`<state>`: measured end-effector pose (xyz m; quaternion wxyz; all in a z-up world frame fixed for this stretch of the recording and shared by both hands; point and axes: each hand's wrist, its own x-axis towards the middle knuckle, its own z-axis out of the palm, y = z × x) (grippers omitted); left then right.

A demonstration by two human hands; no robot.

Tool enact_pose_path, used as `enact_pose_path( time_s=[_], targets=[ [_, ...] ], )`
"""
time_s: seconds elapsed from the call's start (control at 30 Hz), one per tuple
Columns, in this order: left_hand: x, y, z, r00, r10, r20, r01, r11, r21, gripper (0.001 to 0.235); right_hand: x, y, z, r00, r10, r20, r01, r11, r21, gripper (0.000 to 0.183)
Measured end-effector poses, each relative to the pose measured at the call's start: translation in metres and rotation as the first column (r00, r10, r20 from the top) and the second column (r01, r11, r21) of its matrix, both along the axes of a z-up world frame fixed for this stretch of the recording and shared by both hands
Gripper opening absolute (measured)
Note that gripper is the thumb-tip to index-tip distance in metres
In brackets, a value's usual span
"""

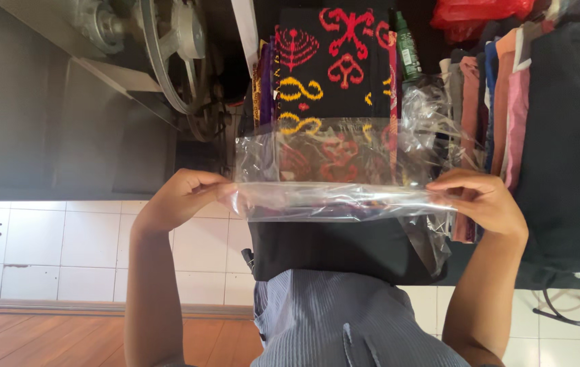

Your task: The person folds a black t-shirt and places it into a clear plastic bag. They then fold a patterned fabric and place it into another clear plastic bag. The person repeats this process with additional items, folding them and placing them into plastic bags.

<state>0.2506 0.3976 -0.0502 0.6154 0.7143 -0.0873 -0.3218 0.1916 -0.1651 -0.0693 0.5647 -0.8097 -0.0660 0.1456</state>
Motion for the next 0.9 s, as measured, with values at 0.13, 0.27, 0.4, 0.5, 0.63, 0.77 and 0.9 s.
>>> enact_pose_path(
  time_s=[0.13,0.27,0.4,0.5,0.63,0.77,0.9],
  targets=[
    [0.000,0.000,-0.003,0.998,-0.046,-0.042,0.046,0.999,-0.005,0.031,-0.005,0.006,-0.017,0.997,-0.081,-0.017,0.083,0.974,0.212,0.025],
    [-0.001,-0.009,-0.002,0.987,0.045,-0.151,-0.051,0.998,-0.036,0.040,-0.007,0.021,-0.036,0.819,-0.488,-0.302,0.567,0.771,0.291,0.026],
    [-0.003,-0.021,0.000,0.951,0.166,-0.260,-0.183,0.982,-0.044,0.044,-0.005,0.029,-0.039,0.813,-0.471,-0.342,0.559,0.796,0.232,0.022],
    [-0.009,-0.021,0.004,0.955,0.204,-0.214,-0.205,0.979,0.019,0.040,-0.005,0.032,-0.030,0.817,-0.490,-0.305,0.561,0.798,0.220,0.020],
    [-0.017,-0.024,0.009,0.941,0.316,-0.122,-0.312,0.949,0.056,0.035,-0.007,0.043,-0.015,0.816,-0.519,-0.253,0.566,0.806,0.171,0.019],
    [-0.029,-0.032,0.011,0.903,0.427,-0.039,-0.423,0.902,0.088,0.030,-0.012,0.061,0.008,0.816,-0.552,-0.172,0.570,0.818,0.082,0.024],
    [-0.041,-0.035,0.012,0.871,0.491,0.032,-0.492,0.870,0.028,0.029,-0.015,0.084,0.046,0.767,-0.551,0.328,0.626,0.754,-0.198,0.030]
  ],
)
